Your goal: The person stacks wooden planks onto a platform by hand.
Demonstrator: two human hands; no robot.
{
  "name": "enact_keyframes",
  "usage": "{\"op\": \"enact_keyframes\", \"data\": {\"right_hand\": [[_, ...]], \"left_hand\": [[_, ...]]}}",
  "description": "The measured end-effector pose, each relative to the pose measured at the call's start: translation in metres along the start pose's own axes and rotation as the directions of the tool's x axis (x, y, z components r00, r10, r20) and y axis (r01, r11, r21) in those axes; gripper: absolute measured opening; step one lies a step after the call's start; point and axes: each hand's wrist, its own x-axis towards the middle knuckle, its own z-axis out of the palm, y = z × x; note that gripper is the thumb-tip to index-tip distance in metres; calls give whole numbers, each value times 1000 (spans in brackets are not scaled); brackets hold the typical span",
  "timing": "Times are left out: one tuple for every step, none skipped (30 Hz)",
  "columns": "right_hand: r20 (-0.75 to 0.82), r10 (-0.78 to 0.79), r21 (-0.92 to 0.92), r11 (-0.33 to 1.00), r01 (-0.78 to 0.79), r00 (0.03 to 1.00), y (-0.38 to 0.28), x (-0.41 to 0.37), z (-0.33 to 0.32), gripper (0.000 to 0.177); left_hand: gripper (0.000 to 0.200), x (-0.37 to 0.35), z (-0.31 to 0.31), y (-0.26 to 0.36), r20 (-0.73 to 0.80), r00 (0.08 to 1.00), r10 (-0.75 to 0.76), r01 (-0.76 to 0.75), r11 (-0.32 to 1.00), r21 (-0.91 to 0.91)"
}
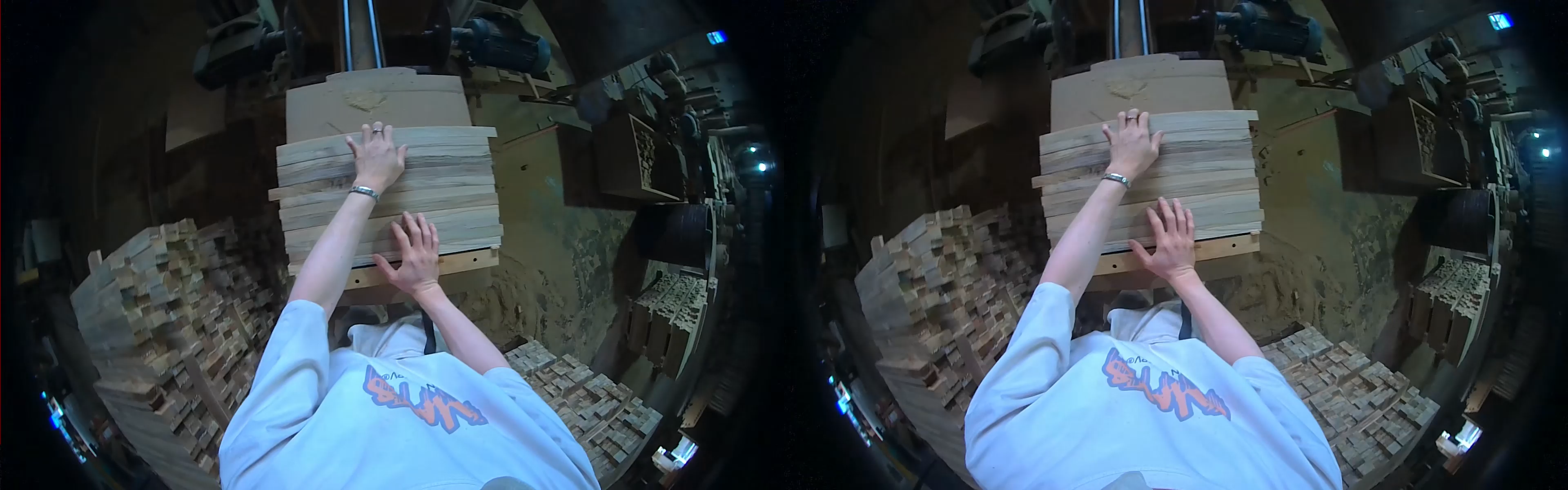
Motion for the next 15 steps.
{"op": "enact_keyframes", "data": {"right_hand": [[0, 7, -13, 1000, -7, 1000, 2, 8, 2, 70], [-5, 6, -7, 1000, -6, 1000, 4, 18, 5, 69], [-10, 2, 0, 1000, -2, 1000, 7, 31, 8, 68], [-31, -11, 4, 1000, 11, 999, 9, 45, 10, 67], [-30, -12, 0, 1000, 12, 999, 12, 60, 13, 67], [-41, -18, -2, 1000, 18, 999, 13, 76, 15, 67], [-58, -22, -6, 1000, 22, 998, 16, 94, 18, 67], [-67, -21, -2, 1000, 21, 998, 19, 111, 21, 67], [-75, -16, -10, 1000, 16, 997, 23, 129, 23, 67], [-86, -19, -9, 1000, 18, 996, 24, 145, 28, 66], [-101, -22, -7, 1000, 21, 995, 28, 166, 32, 65], [-109, -20, -2, 1000, 20, 994, 33, 186, 38, 66], [-115, -4, -4, 1000, 3, 993, 35, 205, 42, 66], [-98, -8, -5, 1000, 7, 995, 40, 227, 46, 67], [-83, -12, -8, 1000, 11, 996, 46, 249, 51, 68]], "left_hand": [[52, 7, 3, -1, 1, 1000, 7, -7, 1000, -13], [52, 17, 7, -4, -12, 1000, -1, 1, 1000, -1], [52, 30, 8, -9, -13, 1000, -10, 9, 998, -55], [52, 44, 9, -14, -15, 1000, -19, 17, 994, -110], [52, 57, 11, -18, -16, 999, -27, 24, 986, -163], [50, 75, 10, -22, 9, 999, -49, 50, 996, -72], [49, 96, 5, -22, 29, 997, -68, 67, 998, 21], [48, 117, 0, -23, 70, 994, -88, 87, 996, 8], [48, 137, 3, -26, 66, 995, -77, 77, 997, 3], [48, 154, 6, -32, 72, 994, -88, 86, 996, 28], [48, 176, 9, -36, 74, 993, -97, 93, 994, 56], [48, 197, 10, -40, 74, 992, -101, 96, 993, 73], [48, 219, 16, -47, 81, 993, -85, 79, 994, 71], [48, 246, 22, -52, 70, 990, -124, 119, 991, 68], [47, 272, 27, -56, 56, 985, -161, 158, 986, 62]]}}
